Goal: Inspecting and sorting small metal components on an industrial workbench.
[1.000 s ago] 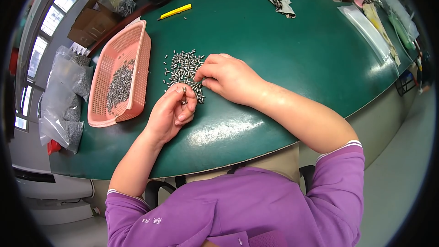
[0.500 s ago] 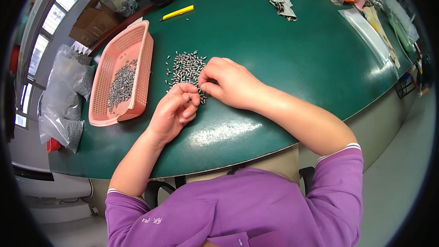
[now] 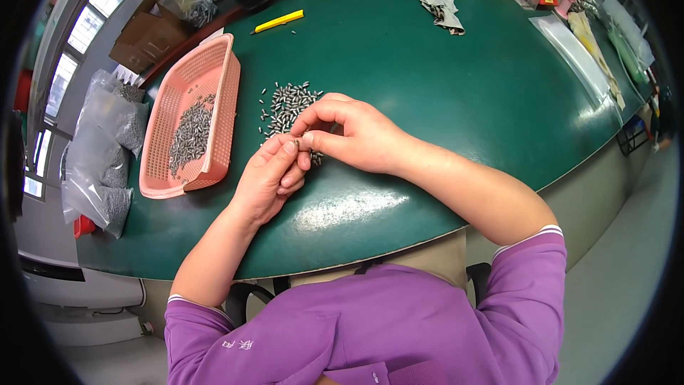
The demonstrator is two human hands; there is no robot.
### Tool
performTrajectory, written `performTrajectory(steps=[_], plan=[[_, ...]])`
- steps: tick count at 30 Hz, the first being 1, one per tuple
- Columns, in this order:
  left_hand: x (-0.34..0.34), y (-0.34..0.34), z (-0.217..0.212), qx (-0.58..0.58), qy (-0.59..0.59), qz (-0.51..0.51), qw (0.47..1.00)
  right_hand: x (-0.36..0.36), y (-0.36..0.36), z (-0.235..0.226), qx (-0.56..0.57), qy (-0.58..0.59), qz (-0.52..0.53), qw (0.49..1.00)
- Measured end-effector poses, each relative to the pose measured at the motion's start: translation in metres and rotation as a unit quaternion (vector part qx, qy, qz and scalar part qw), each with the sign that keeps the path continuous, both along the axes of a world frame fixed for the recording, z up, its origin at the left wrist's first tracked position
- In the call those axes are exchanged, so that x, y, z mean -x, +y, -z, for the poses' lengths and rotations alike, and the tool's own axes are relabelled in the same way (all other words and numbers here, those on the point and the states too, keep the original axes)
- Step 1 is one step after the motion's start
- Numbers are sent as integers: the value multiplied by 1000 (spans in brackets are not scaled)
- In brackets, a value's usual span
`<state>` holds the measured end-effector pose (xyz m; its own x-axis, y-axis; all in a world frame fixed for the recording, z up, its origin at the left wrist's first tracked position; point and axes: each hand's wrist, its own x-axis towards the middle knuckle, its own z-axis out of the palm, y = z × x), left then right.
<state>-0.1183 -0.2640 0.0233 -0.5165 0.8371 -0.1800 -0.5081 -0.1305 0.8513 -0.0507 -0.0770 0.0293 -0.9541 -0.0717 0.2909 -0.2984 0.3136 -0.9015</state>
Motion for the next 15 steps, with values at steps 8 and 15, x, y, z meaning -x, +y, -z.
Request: performTrajectory(steps=[8, 15], plan=[[-4, 1, 0, 50, 43, -30, 997, -4, -1, -3, 6, 2, -11, 1000], [-3, 1, -2, 35, 45, -5, 998, -3, 0, -2, -86, 116, 0, 990]])
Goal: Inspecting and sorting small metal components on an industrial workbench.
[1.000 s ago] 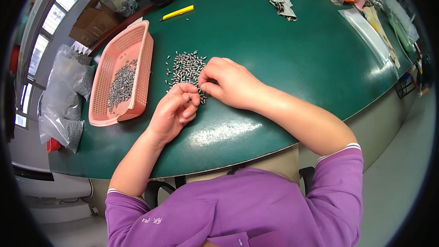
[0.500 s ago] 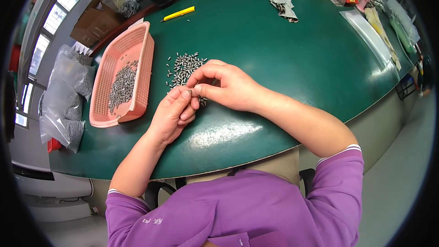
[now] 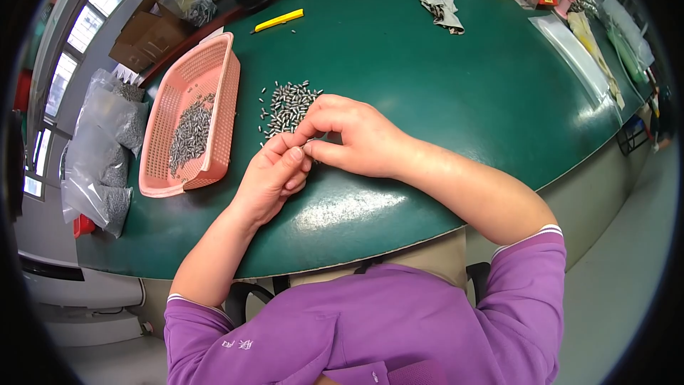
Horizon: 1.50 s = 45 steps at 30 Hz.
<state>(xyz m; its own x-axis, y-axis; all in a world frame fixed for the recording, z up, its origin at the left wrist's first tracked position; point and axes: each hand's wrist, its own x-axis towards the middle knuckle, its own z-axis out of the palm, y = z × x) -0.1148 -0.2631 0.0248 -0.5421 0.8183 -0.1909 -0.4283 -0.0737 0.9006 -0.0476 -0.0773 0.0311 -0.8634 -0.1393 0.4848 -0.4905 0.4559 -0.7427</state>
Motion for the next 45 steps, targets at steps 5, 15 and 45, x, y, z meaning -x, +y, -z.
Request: performTrajectory(steps=[5, 15, 45], plan=[[0, 1, -1, 3, 2, 0, 1000, 1, -1, 2, 29, -22, -10, 999], [5, -2, 5, -31, 4, 20, 999, 2, 11, 7, -114, -17, 72, 991], [1, 0, 4, 2, 38, 8, 999, 1, 3, 0, -106, 12, 62, 992]])
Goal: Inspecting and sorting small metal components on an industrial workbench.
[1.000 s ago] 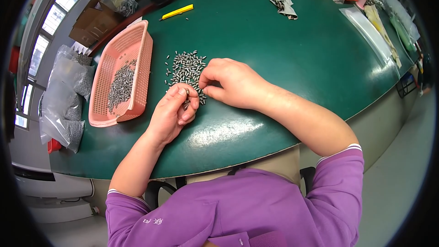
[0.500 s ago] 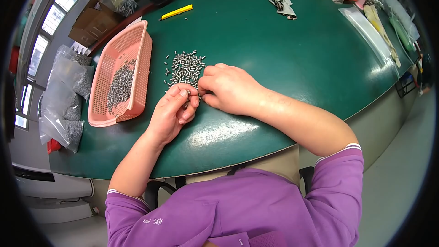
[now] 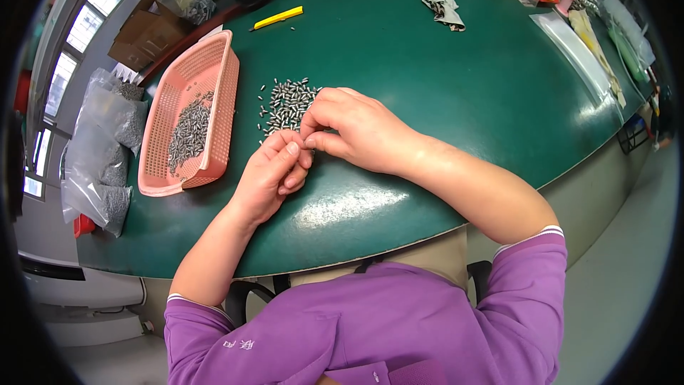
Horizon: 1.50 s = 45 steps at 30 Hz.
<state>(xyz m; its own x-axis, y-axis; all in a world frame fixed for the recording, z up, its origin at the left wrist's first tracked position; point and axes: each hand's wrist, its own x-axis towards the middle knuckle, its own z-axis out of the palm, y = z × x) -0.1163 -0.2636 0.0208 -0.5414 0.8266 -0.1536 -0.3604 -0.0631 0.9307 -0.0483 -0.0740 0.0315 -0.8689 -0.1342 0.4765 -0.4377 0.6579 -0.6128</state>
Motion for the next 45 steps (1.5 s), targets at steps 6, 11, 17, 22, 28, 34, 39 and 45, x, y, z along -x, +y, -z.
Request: performTrajectory(steps=[6, 11, 17, 22, 28, 34, 39, 45], plan=[[-1, 1, -4, 11, -23, -1, 1000, 0, -3, 1, 21, 33, -30, 999], [3, -1, -1, -18, -50, 11, 999, 4, 2, 8, -12, 31, 19, 999], [3, -1, -1, -33, -46, 12, 998, 2, 1, 13, -69, -9, 7, 998], [3, -2, -1, -39, -49, 14, 998, 2, 1, 15, -114, -2, 2, 994], [2, -1, -3, -61, -54, -5, 997, -1, -2, 10, -82, -19, 0, 996], [3, -1, -2, -58, -73, -40, 995, 1, -5, 13, -97, -40, 1, 994], [3, -1, -2, -29, -66, -42, 997, 0, -2, 12, -83, -49, 38, 995], [3, 0, -2, -43, -87, -44, 994, -3, -5, 9, -78, -41, 0, 996]])
